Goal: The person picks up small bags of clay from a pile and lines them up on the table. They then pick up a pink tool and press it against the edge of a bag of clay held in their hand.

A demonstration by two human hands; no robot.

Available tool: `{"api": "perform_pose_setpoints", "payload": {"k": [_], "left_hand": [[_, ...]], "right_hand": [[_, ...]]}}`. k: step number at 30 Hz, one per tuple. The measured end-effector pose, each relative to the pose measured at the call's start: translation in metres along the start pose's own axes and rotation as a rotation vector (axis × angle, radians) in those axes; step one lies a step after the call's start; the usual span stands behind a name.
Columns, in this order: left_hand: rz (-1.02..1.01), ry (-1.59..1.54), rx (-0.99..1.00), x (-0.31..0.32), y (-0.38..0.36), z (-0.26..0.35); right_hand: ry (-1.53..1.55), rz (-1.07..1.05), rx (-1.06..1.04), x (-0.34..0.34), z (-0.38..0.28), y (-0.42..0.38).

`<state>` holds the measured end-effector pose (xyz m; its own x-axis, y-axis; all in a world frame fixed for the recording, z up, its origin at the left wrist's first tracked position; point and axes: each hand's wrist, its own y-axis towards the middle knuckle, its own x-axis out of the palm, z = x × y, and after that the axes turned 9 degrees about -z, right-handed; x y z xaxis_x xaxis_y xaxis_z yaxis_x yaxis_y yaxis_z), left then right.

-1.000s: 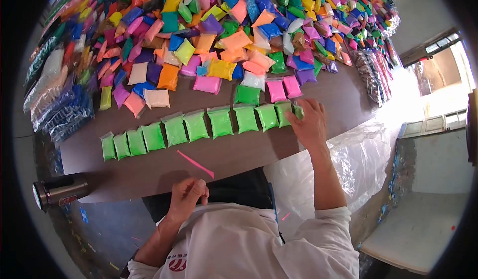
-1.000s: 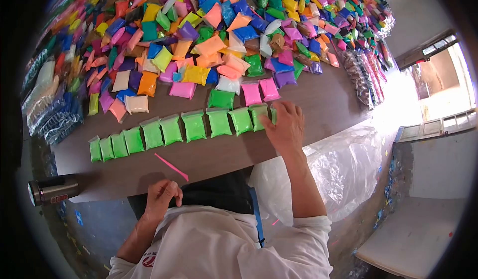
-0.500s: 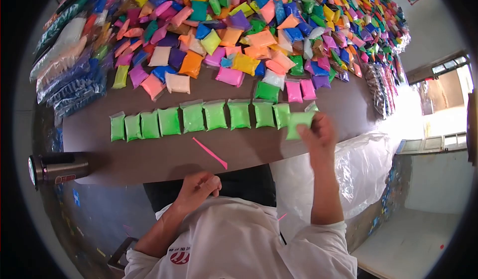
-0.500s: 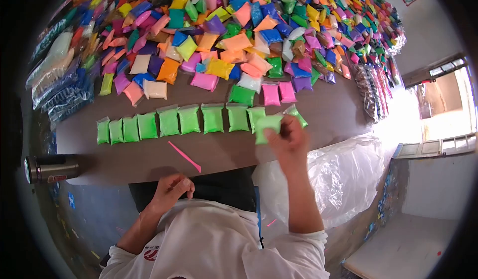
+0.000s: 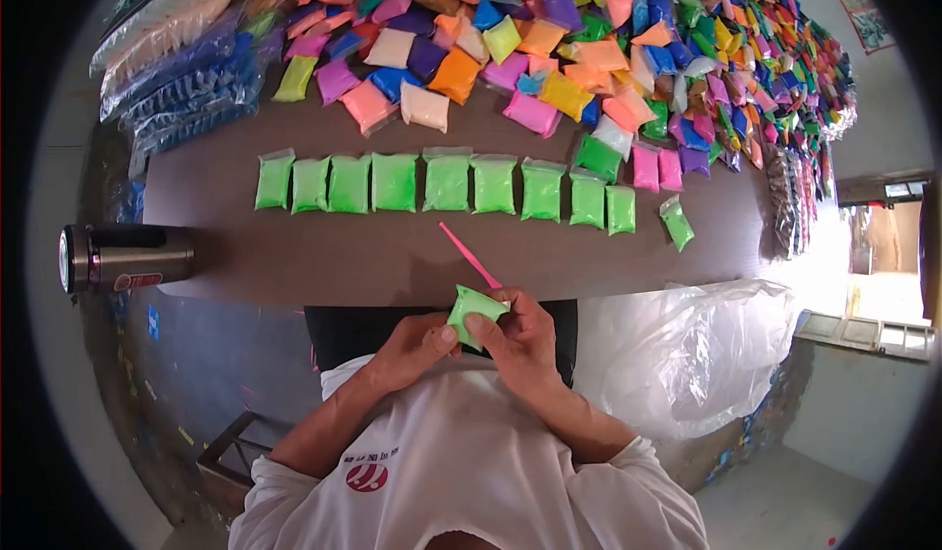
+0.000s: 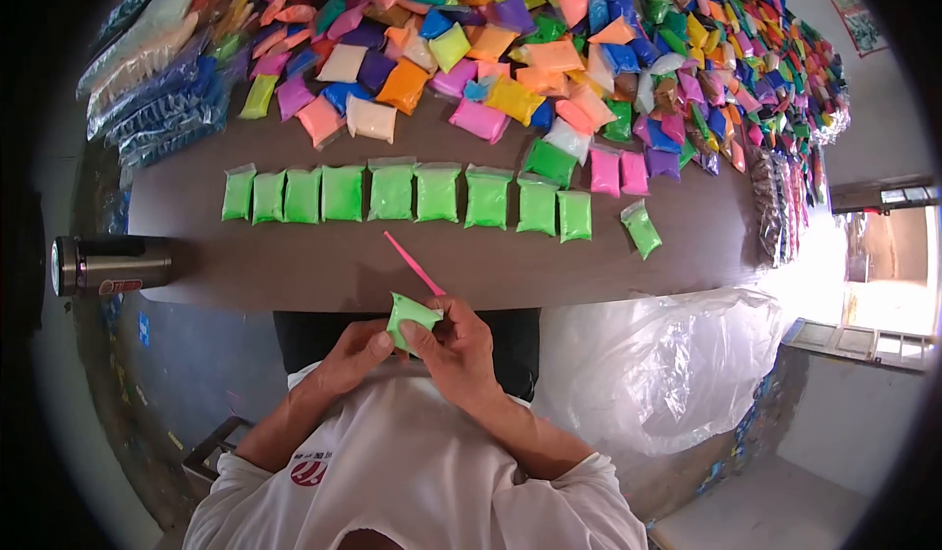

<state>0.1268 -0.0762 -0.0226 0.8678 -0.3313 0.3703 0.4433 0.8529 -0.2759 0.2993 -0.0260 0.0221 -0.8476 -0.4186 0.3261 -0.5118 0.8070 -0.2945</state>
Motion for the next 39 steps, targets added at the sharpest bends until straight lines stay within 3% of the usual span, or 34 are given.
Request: {"api": "perform_pose_setpoints", "payload": {"k": [5, 8, 16, 25, 28, 31, 34, 35, 39], "left_hand": [[0.073, 0.046, 0.018, 0.007, -0.006, 0.006], [0.112, 0.007, 0.003, 0.003, -0.009, -0.001], [0.095, 0.014, 0.019, 0.002, -0.013, 0.005], [0.108, -0.075, -0.012, 0.002, -0.015, 0.011], [0.134, -0.047, -0.004, -0.001, -0.018, 0.005], [0.141, -0.004, -0.007, -0.004, -0.026, 0.000], [0.113, 0.024, -0.073, -0.006, -0.038, -0.001], [0.121, -0.001, -0.069, -0.005, -0.040, -0.003], [0.134, -0.027, -0.062, 0.000, -0.045, -0.002]], "right_hand": [[-0.120, 0.010, -0.070, 0.008, 0.019, 0.001], [0.117, -0.115, 0.014, 0.013, -0.002, 0.005], [-0.044, -0.120, 0.138, 0.002, 0.007, 0.007], [0.051, -0.124, 0.155, 0.011, 0.004, 0.010], [-0.067, -0.078, 0.068, 0.014, 0.017, 0.005], [-0.301, -0.164, 0.040, 0.016, 0.027, -0.004], [-0.707, -0.308, -0.278, 0.012, 0.019, 0.002], [-0.682, -0.360, -0.275, 0.010, 0.013, 0.002], [-0.916, -0.246, -0.322, 0.011, -0.008, 0.009]]}}
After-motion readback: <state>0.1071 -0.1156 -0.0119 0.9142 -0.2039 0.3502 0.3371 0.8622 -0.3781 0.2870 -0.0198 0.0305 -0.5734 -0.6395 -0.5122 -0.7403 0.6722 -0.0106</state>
